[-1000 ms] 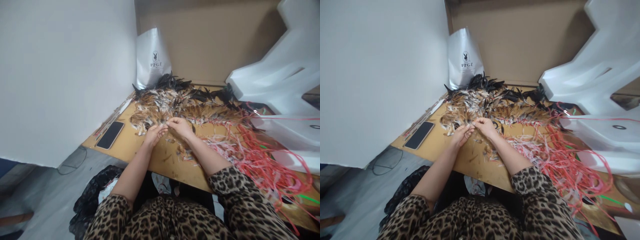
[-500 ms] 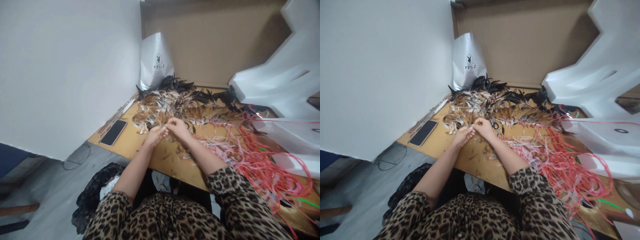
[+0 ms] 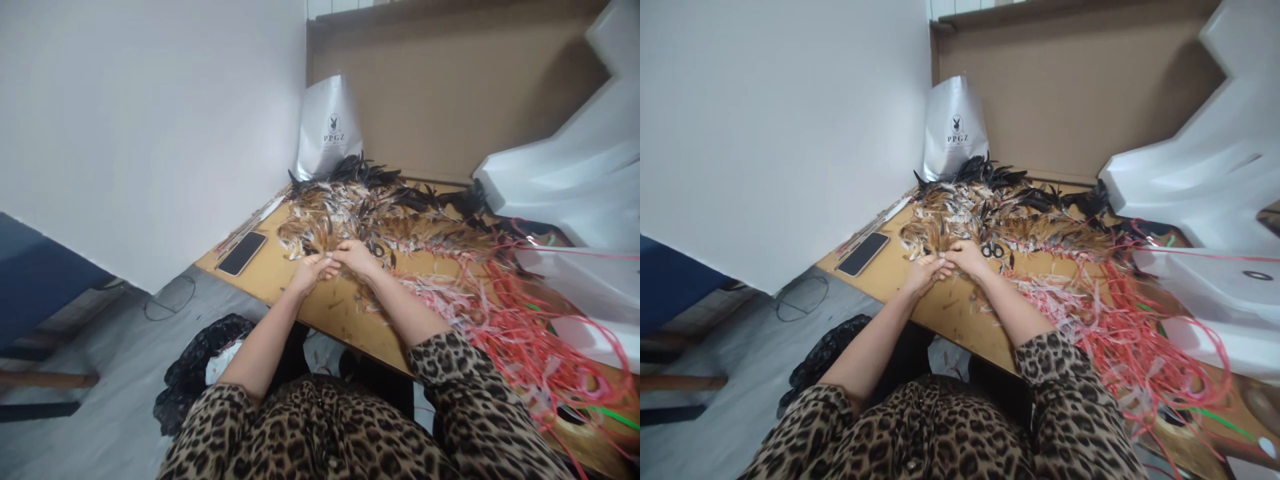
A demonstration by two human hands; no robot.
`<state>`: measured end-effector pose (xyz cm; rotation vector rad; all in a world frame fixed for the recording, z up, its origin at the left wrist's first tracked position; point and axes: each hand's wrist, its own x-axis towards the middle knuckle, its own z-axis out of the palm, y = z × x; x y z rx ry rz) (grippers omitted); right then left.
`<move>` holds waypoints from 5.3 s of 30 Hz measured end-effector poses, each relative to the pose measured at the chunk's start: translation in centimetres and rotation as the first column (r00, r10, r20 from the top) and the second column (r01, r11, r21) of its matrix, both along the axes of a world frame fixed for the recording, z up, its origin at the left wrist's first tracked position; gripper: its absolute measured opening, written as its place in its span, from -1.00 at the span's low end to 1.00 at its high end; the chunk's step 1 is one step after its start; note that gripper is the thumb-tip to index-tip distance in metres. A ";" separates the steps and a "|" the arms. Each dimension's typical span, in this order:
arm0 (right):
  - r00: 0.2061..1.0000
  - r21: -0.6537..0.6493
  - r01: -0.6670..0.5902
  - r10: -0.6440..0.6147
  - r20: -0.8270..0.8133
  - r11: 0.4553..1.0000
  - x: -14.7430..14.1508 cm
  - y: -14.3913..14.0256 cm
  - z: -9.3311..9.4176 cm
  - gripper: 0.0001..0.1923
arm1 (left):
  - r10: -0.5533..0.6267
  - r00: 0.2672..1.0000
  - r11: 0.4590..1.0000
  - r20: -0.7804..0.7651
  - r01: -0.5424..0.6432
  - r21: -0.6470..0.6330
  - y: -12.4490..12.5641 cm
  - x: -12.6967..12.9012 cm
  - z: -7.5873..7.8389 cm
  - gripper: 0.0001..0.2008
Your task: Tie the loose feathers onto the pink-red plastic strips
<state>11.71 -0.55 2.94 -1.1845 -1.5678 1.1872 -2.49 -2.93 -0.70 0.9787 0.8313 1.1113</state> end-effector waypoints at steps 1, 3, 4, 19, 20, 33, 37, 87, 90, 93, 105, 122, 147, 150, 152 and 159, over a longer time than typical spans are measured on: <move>1.000 0.000 -0.016 0.016 -0.004 1.000 -0.2 -0.1 -0.1 -0.65 | -0.001 1.000 1.000 -0.003 0.001 -0.003 -0.4 -0.2 0.1 -0.70; 0.997 -0.004 -0.071 0.071 -0.018 0.997 -0.4 -0.2 -0.3 -0.63 | -0.010 1.000 1.000 -0.013 0.010 -0.012 -1.1 -0.7 0.3 -0.70; 0.994 -0.010 -0.107 0.106 -0.031 0.994 -0.5 -0.3 -0.3 -0.62 | -0.018 1.000 1.000 -0.018 0.017 -0.017 -1.4 -0.9 0.4 -0.70; 0.989 0.134 0.004 -0.024 0.147 0.991 -2.2 -1.8 1.2 -0.66 | 0.014 0.988 0.999 -0.155 -0.008 0.039 -1.5 -1.5 0.8 -0.72; 0.989 0.143 0.049 -0.068 0.129 0.988 -2.2 -1.7 1.1 -0.66 | 0.035 0.987 0.999 -0.157 -0.029 0.037 -1.3 -1.2 0.8 -0.73; 0.984 -0.141 -0.038 0.012 -0.179 0.989 0.3 -0.3 0.8 -0.64 | 0.002 0.961 0.992 -0.278 0.032 0.119 0.3 0.8 1.2 -0.73; 0.982 -0.158 -0.150 0.129 -0.136 0.976 1.2 -0.1 1.3 -0.63 | -0.105 0.963 0.989 -0.249 0.128 0.078 0.4 0.3 1.3 -0.73; 0.653 0.552 -0.192 -0.314 0.689 0.812 1.2 -1.8 3.8 -0.41 | 0.090 0.941 0.940 0.326 0.028 -0.341 1.4 1.8 2.1 -0.88; 0.592 0.576 -0.219 -0.362 0.720 0.787 0.7 -2.1 3.8 -0.42 | 0.097 0.938 0.940 0.333 0.024 -0.341 1.1 2.1 2.2 -0.87; 0.581 0.579 -0.206 -0.378 0.721 0.789 0.5 -2.0 3.6 -0.48 | 0.106 0.945 0.954 0.308 -0.009 -0.300 0.9 2.3 2.4 -0.89; 0.766 0.343 -0.130 -0.126 0.631 0.930 5.7 0.4 5.7 -0.71 | 0.024 0.947 0.973 0.321 0.052 -0.225 2.0 2.3 1.4 -0.92; 0.743 -0.036 0.006 0.020 0.669 0.999 14.6 -2.5 1.7 -0.85 | 0.022 0.873 0.952 0.488 0.131 -0.276 2.9 1.8 -0.3 -0.83; 0.677 0.102 0.186 -0.203 0.707 0.977 13.1 -1.6 -0.8 -0.81 | -0.048 0.891 0.943 0.452 0.190 -0.275 2.0 1.8 -0.2 -0.93; 0.799 0.173 0.237 -0.293 0.525 0.956 13.2 -1.7 -0.2 -0.74 | -0.050 0.891 0.941 0.452 0.193 -0.277 2.0 1.9 -0.2 -0.94; 0.848 0.194 0.305 -0.359 0.390 0.932 13.3 -2.0 0.3 -0.70 | -0.062 0.887 0.941 0.458 0.205 -0.268 2.0 1.9 -0.3 -0.94; 0.834 0.096 0.267 -0.281 0.475 0.959 14.2 -2.5 -0.1 -0.67 | -0.090 0.885 0.939 0.457 0.228 -0.257 1.9 2.0 -0.3 -0.91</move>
